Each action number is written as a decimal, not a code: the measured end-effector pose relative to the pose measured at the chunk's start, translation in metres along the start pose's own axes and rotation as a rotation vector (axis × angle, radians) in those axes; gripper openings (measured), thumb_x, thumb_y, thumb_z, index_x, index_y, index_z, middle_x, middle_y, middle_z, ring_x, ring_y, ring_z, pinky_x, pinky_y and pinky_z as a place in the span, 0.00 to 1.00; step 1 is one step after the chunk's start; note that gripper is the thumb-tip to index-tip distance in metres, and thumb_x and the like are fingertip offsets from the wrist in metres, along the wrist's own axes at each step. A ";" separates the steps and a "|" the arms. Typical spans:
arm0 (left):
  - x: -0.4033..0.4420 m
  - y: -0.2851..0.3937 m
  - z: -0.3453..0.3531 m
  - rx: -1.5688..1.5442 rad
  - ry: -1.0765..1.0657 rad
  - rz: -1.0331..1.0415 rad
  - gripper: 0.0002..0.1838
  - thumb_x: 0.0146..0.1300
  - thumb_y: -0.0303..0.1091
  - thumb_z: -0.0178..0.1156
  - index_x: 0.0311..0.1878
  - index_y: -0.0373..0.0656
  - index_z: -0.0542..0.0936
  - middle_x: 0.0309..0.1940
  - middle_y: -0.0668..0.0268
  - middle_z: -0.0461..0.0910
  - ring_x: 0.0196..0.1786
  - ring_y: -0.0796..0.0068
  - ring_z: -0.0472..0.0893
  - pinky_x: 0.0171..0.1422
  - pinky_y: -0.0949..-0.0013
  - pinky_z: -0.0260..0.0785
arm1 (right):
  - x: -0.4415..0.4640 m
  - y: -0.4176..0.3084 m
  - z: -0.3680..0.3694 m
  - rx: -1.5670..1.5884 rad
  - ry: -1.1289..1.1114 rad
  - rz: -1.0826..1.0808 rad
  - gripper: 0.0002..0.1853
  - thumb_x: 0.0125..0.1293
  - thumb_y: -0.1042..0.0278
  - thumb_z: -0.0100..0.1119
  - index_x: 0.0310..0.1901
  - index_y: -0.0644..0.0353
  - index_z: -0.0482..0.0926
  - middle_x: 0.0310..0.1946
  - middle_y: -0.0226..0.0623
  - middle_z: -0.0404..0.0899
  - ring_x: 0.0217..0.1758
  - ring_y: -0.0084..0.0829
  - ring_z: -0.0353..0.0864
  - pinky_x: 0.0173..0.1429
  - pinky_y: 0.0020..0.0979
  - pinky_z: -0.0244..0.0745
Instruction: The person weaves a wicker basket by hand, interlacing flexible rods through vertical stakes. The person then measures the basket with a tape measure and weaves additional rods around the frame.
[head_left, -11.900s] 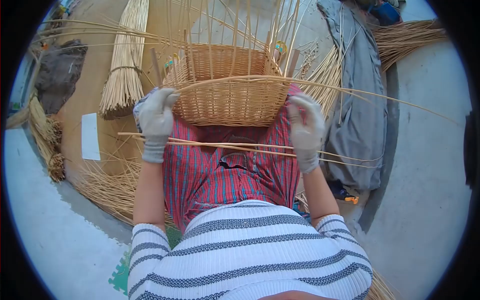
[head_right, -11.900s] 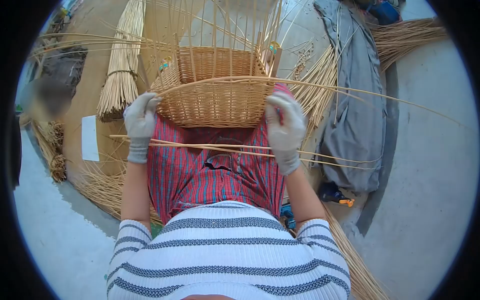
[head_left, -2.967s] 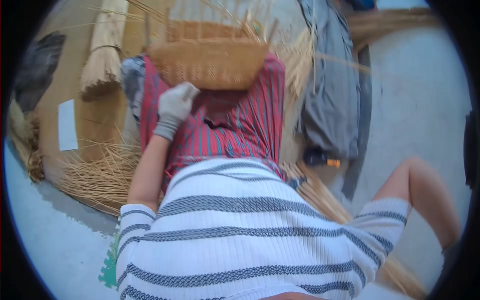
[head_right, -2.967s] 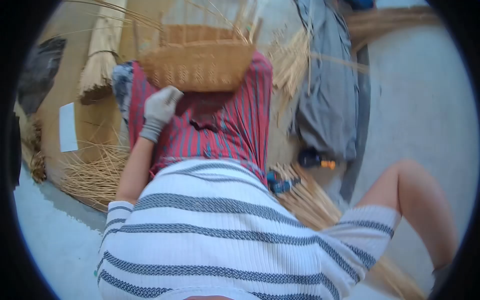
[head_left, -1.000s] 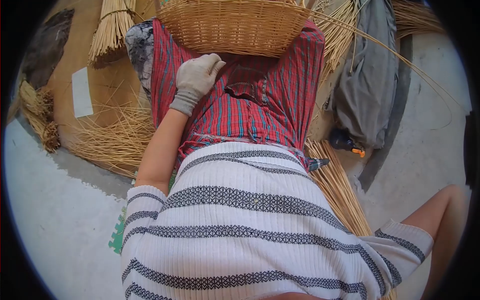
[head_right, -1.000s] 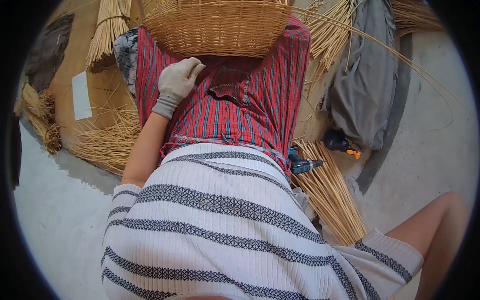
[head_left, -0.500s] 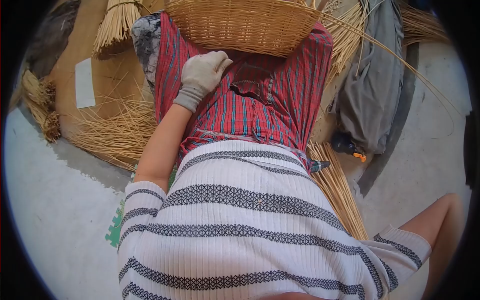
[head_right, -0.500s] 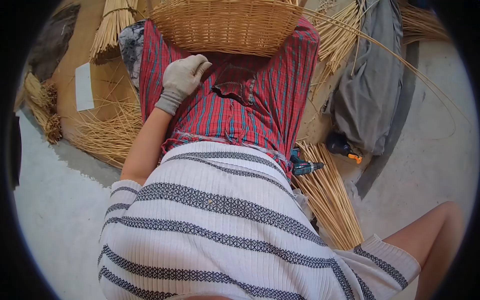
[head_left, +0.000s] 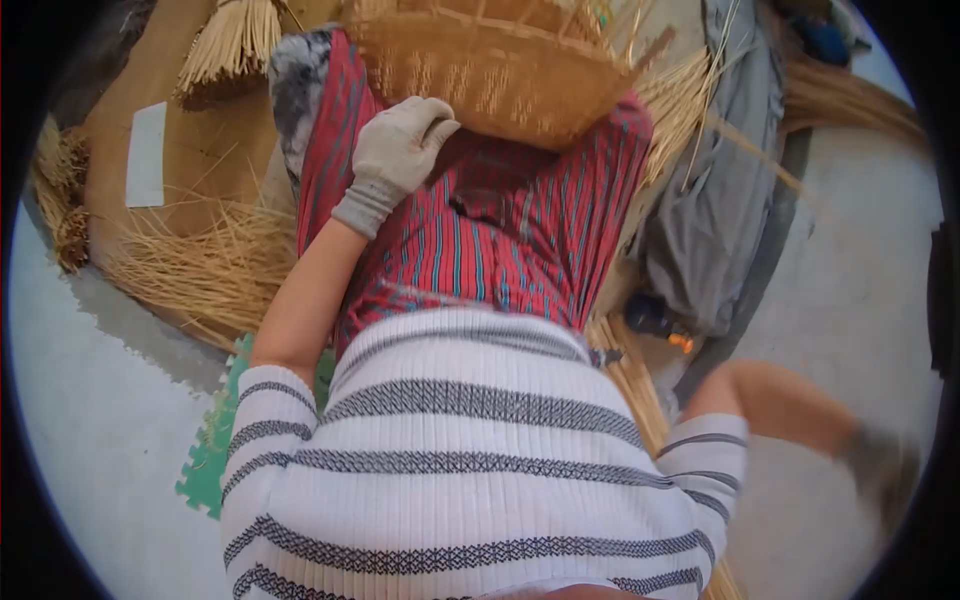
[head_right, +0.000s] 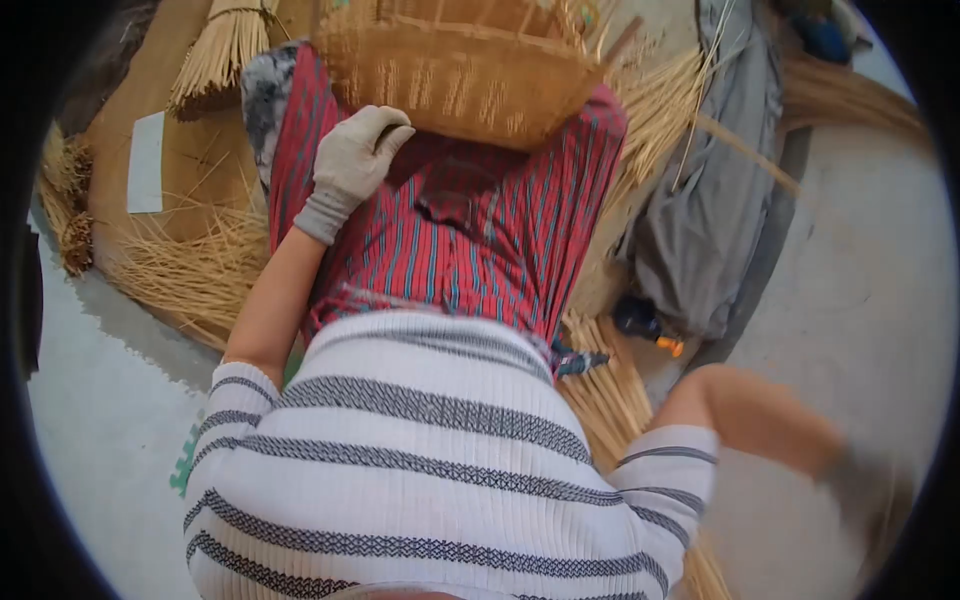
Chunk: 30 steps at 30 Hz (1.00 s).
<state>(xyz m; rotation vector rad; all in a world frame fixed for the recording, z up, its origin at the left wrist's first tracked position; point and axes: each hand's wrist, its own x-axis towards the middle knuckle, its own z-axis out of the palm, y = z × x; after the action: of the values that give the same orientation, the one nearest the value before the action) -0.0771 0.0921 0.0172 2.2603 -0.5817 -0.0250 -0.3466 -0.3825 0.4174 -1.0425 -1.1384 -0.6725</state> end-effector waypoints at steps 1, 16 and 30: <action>0.012 -0.003 -0.008 0.031 0.074 0.001 0.09 0.61 0.39 0.63 0.42 0.50 0.79 0.37 0.64 0.81 0.41 0.55 0.81 0.46 0.58 0.73 | -0.027 0.046 -0.003 -0.218 0.219 0.079 0.18 0.79 0.69 0.33 0.64 0.63 0.67 0.61 0.31 0.72 0.63 0.20 0.71 0.69 0.21 0.63; 0.103 -0.036 -0.035 0.403 0.014 -0.499 0.28 0.64 0.39 0.56 0.68 0.57 0.64 0.52 0.60 0.80 0.38 0.54 0.84 0.42 0.53 0.75 | -0.272 0.494 0.059 -0.150 1.005 0.937 0.04 0.71 0.67 0.56 0.41 0.57 0.73 0.42 0.46 0.83 0.39 0.33 0.84 0.45 0.35 0.84; 0.160 -0.059 -0.008 -0.585 -0.479 -0.475 0.17 0.66 0.46 0.63 0.46 0.41 0.77 0.30 0.61 0.82 0.23 0.74 0.82 0.27 0.71 0.74 | -0.265 0.501 0.050 -0.222 0.958 1.268 0.06 0.72 0.66 0.56 0.41 0.58 0.73 0.42 0.43 0.85 0.37 0.29 0.86 0.41 0.31 0.83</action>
<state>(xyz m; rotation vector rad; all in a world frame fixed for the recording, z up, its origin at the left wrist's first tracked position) 0.0912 0.0656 0.0072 1.7572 -0.2138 -0.8759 -0.0172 -0.1570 0.0124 -1.1698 0.4871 -0.1646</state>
